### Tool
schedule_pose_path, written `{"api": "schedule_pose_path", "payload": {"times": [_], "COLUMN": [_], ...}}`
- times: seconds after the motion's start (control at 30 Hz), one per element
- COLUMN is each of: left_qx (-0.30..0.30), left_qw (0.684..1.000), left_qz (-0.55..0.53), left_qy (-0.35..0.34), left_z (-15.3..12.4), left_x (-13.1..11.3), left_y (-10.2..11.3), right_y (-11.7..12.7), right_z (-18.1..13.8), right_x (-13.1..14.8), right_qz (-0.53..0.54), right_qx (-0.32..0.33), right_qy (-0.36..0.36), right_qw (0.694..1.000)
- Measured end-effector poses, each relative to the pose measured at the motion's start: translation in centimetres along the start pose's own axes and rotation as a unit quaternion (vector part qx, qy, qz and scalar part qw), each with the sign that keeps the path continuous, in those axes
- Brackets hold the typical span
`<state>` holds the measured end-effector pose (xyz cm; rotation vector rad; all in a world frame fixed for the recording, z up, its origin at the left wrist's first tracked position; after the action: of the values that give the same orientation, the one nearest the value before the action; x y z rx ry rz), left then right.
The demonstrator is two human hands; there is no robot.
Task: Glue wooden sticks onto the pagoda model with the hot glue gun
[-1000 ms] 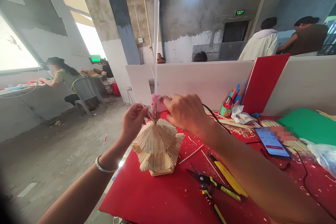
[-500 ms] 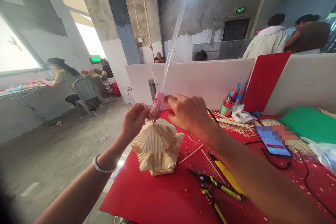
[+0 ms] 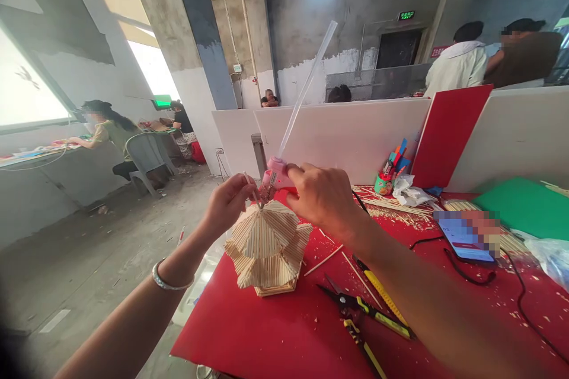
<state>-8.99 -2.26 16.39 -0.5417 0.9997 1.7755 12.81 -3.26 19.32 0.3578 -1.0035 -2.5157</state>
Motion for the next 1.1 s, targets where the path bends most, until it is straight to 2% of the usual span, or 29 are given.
{"api": "schedule_pose_path", "payload": {"times": [0.13,0.43,1.1], "left_qx": [-0.017,-0.163,-0.150], "left_qw": [1.000,0.983,0.987], "left_qz": [0.025,-0.076,-0.041], "left_qy": [-0.004,0.047,0.035], "left_z": [-0.23,-0.34,-0.68], "left_x": [-0.19,0.27,0.01], "left_y": [-0.01,0.24,0.33], "right_y": [-0.19,-0.41,-0.87], "right_z": [-0.17,-0.24,-0.40], "right_x": [0.15,0.41,0.28], "right_qz": [0.008,0.002,0.020], "right_qx": [0.004,0.005,0.001], "right_qy": [0.000,-0.004,-0.008], "right_qw": [1.000,1.000,1.000]}}
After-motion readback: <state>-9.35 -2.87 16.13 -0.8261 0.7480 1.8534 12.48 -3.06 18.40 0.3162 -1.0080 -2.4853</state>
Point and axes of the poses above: each hand's wrist, its own z-axis towards the middle knuckle, its own y-axis out of the back of the hand, x = y × z, the point moved 1 cm from there along z, towards the middle knuckle, and after that the axes turned 3 degrees about -x, right-handed, at the moved point
